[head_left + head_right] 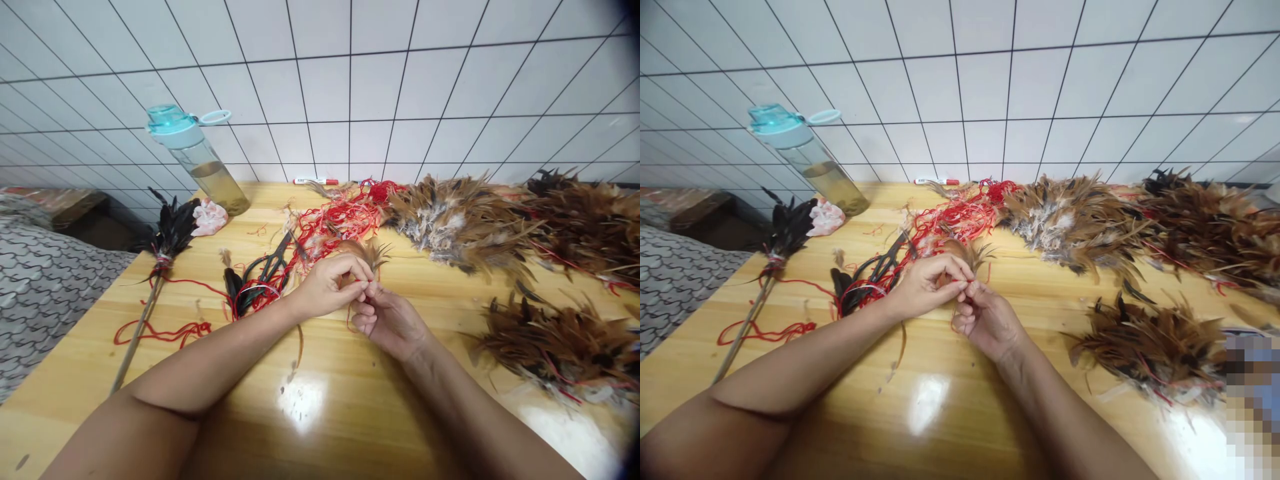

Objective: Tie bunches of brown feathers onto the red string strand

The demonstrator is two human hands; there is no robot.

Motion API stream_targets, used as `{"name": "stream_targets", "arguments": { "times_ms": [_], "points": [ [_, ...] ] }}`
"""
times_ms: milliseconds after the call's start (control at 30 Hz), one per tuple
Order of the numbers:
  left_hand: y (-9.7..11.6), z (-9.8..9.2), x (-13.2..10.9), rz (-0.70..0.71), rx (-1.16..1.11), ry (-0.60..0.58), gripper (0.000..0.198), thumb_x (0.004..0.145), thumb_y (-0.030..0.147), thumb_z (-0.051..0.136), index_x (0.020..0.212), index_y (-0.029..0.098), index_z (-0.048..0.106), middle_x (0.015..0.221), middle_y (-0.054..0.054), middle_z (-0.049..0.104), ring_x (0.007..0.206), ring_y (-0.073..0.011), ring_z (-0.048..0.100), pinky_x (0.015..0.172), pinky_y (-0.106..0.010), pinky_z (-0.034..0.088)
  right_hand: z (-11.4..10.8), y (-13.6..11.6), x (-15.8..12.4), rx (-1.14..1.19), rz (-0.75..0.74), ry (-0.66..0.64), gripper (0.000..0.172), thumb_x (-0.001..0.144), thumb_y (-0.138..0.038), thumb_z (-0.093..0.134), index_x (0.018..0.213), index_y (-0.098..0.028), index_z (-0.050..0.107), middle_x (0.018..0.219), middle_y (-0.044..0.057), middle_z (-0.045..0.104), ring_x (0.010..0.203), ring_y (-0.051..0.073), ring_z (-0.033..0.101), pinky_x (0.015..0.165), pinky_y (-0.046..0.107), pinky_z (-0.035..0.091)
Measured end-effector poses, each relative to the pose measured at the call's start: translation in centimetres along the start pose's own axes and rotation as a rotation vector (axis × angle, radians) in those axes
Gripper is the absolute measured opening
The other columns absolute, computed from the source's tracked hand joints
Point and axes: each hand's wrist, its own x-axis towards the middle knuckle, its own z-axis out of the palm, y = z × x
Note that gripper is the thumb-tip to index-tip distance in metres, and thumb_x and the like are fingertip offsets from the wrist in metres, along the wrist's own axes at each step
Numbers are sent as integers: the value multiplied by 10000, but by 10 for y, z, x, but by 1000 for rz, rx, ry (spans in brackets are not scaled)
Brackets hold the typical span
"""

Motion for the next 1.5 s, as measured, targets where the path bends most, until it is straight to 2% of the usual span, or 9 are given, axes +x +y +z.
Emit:
{"name": "stream_targets", "arguments": {
  "times_ms": [133, 333, 567, 667, 767, 867, 1033, 1267, 1500],
  "points": [
    [-6, -2, -1, -95, -161, -15, 142, 870, 257, 538, 814, 132, 504, 936, -97, 651, 833, -122, 629, 722, -249, 490, 1, -1, -1, 12, 48, -53, 191, 697, -165, 697, 730, -163, 509, 667, -36, 504, 497, 26, 347, 404, 118, 226],
    [-9, -4, 0, -134, -214, -16, 154, 867, 271, 552, 836, 129, 501, 891, -76, 627, 821, -120, 627, 720, -242, 496, -1, 0, -3, 29, 60, -81, 152, 740, -142, 668, 752, -159, 517, 673, -29, 510, 524, 30, 380, 411, 109, 259],
    [-9, 2, 0, -269, -362, 52, 210, 822, 244, 606, 843, 162, 413, 798, -19, 629, 632, -85, 607, 560, -195, 470, -2, 4, -1, 6, 24, -40, 158, 722, -160, 698, 778, -165, 550, 728, -22, 531, 609, 58, 475, 481, 152, 337],
    [-9, 4, 0, -280, -410, 54, 245, 827, 238, 594, 839, 181, 357, 776, -4, 628, 566, -73, 590, 501, -173, 442, -3, 4, 0, -18, 7, -58, 157, 732, -183, 696, 745, -169, 541, 743, -17, 539, 634, 69, 488, 526, 176, 374],
    [-8, 1, 0, -251, -314, 24, 185, 853, 259, 553, 830, 166, 395, 774, -14, 626, 573, -70, 592, 510, -170, 449, -5, 5, 1, -44, 11, -89, 165, 751, -200, 681, 713, -164, 524, 776, -3, 553, 644, 71, 487, 545, 185, 377],
    [-6, -4, 0, -177, -101, -27, 106, 874, 246, 507, 861, 142, 490, 783, -20, 623, 568, -62, 581, 536, -175, 452, -6, 5, 1, -38, 18, -124, 181, 746, -200, 678, 692, -159, 510, 764, -3, 538, 642, 70, 475, 550, 181, 369],
    [-3, -12, 4, 21, 210, -76, 130, 881, 169, 463, 872, 127, 585, 819, -47, 628, 774, -102, 601, 721, -216, 469, -6, 4, 0, -3, 25, -165, 174, 748, -174, 667, 690, -160, 503, 737, -11, 515, 627, 70, 443, 539, 180, 348],
    [-5, -21, 10, 165, 220, -198, 158, 888, 186, 464, 919, 124, 605, 855, -85, 650, 851, -137, 597, 793, -264, 472, -4, 4, 0, 10, 32, -153, 177, 789, -183, 631, 687, -168, 487, 732, -15, 500, 622, 74, 422, 535, 185, 339],
    [-6, -27, 13, 242, 208, -286, 225, 894, 147, 436, 955, 134, 652, 925, -106, 667, 915, -140, 611, 835, -255, 483, -6, 5, 0, -20, 43, -158, 182, 772, -181, 648, 675, -153, 496, 736, -8, 522, 622, 70, 445, 542, 182, 359]
  ]
}}
